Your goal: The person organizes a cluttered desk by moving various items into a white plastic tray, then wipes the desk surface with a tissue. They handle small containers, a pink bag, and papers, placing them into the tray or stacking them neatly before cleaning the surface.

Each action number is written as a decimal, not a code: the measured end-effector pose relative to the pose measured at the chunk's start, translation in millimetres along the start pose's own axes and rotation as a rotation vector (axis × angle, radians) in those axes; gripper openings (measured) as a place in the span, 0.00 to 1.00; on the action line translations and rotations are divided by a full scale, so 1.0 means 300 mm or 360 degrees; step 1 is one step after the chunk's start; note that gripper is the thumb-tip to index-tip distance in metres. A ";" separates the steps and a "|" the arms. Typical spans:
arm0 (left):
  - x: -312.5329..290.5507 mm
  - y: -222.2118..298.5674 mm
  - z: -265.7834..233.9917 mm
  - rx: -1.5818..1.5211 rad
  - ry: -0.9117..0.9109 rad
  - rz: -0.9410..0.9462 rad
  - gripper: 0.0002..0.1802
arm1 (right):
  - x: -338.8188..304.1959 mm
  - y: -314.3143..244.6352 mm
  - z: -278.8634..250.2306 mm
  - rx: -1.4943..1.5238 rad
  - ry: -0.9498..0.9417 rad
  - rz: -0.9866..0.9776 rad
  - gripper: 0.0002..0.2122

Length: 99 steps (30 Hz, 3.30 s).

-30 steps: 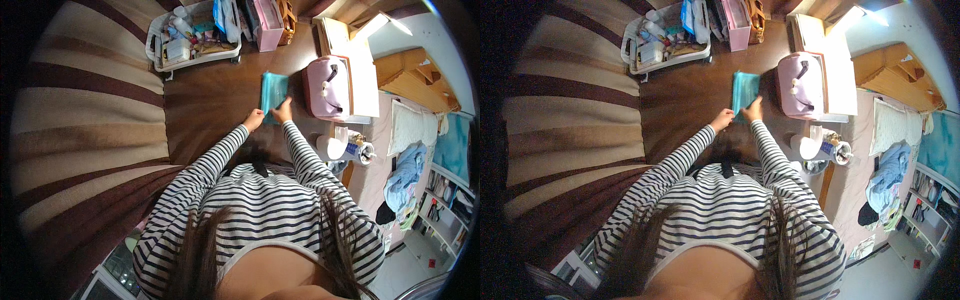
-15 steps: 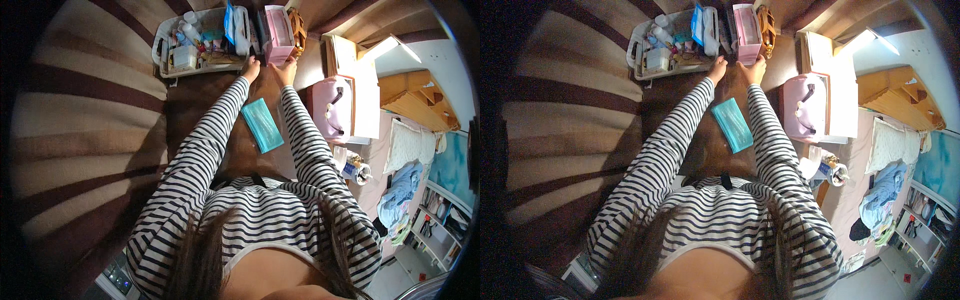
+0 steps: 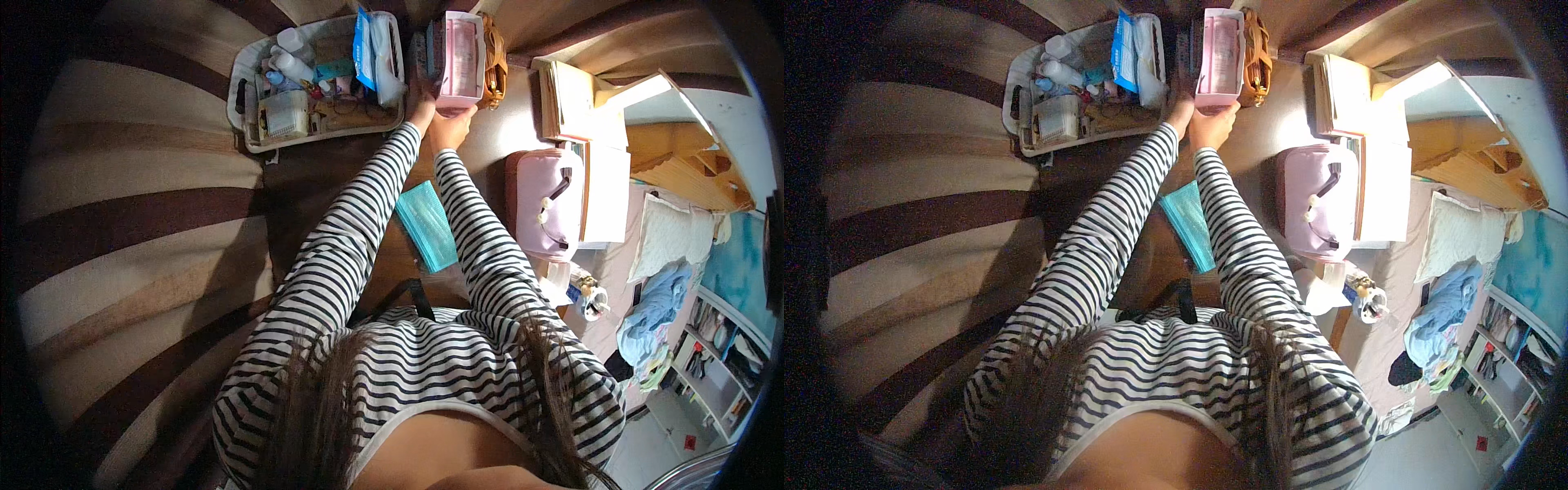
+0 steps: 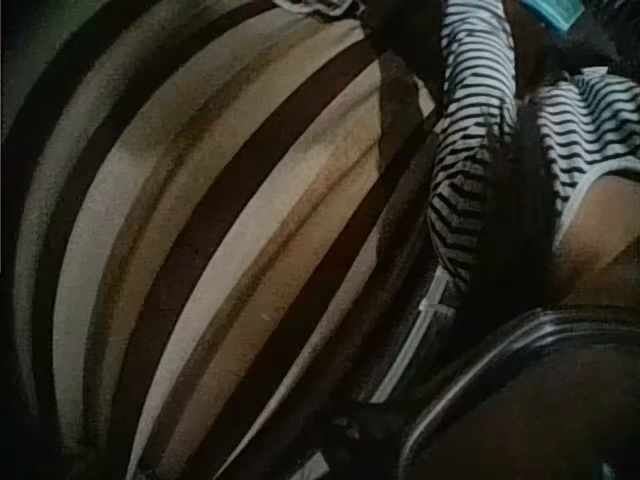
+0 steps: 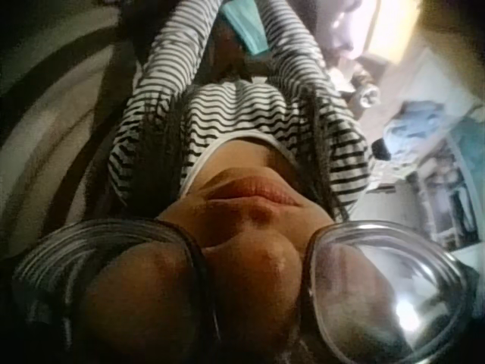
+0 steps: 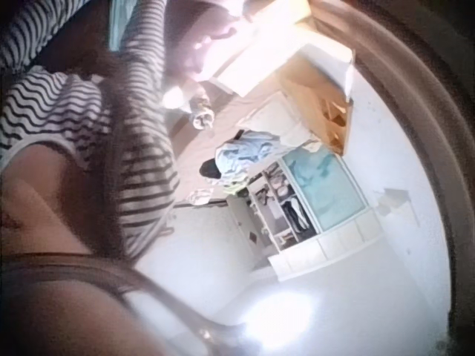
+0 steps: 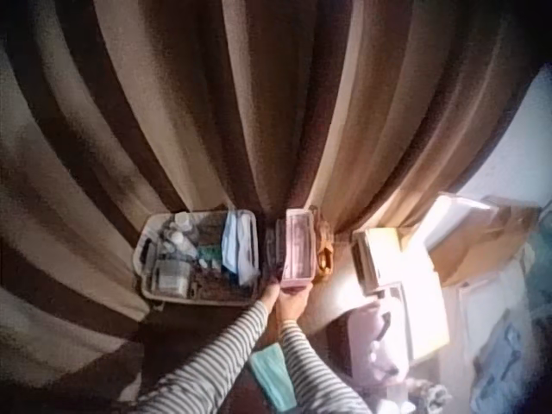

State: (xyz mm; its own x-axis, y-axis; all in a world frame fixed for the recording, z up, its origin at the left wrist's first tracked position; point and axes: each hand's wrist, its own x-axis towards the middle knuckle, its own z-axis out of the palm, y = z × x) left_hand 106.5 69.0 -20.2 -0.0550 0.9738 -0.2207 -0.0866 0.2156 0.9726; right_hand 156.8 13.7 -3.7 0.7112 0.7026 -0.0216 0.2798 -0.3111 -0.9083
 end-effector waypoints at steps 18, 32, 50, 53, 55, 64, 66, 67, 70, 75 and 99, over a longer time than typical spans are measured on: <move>-0.262 0.029 -0.091 -0.0475 0.0035 -0.0390 0.27 | -0.063 -0.049 0.032 0.0032 -0.0238 0.0069 0.34; -0.778 -0.301 -0.051 -0.0087 -0.0224 -0.0837 0.31 | -0.496 0.286 -0.472 0.0313 -0.0276 0.0346 0.21; -0.635 -0.110 0.087 0.0045 -0.0392 -0.0990 0.45 | -0.196 0.304 -0.545 0.0738 -0.0645 0.0720 0.21; -0.509 -0.042 0.059 -0.0262 -0.0171 -0.0912 0.57 | 0.009 0.237 -0.419 0.0592 -0.0515 0.0270 0.27; -0.396 0.006 0.060 -0.0667 -0.0072 -0.0967 0.40 | 0.198 0.203 -0.324 0.0276 -0.0418 0.0022 0.32; -0.123 0.140 0.045 -0.1265 -0.0168 -0.0716 0.18 | 0.392 -0.028 -0.125 -0.0488 -0.0521 -0.0224 0.36; -0.121 0.148 0.060 -0.1405 -0.0150 -0.0638 0.10 | 0.400 -0.034 -0.108 -0.0556 -0.0488 -0.0268 0.29; -0.114 0.156 0.069 -0.1425 -0.0050 -0.0662 0.07 | 0.399 -0.028 -0.080 -0.0451 -0.0474 -0.0293 0.26; -0.098 0.155 0.033 -0.1536 0.0005 -0.0682 0.05 | 0.318 -0.087 -0.040 -0.0433 -0.0437 -0.0392 0.20; -0.091 0.143 0.013 -0.1592 -0.0082 -0.0814 0.13 | 0.313 -0.080 -0.033 -0.0459 -0.0620 -0.0313 0.26; -0.841 -0.088 0.398 0.0355 -0.0909 -0.0247 0.31 | -0.153 0.259 -1.063 -0.0144 0.0624 0.0077 0.20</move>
State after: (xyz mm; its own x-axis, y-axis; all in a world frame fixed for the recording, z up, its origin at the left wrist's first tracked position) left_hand 241.3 -173.7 18.6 0.4867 0.8017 -0.3470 0.1618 0.3076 0.9376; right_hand 351.6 -246.8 60.0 0.9122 0.3938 0.1133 0.2831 -0.4055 -0.8692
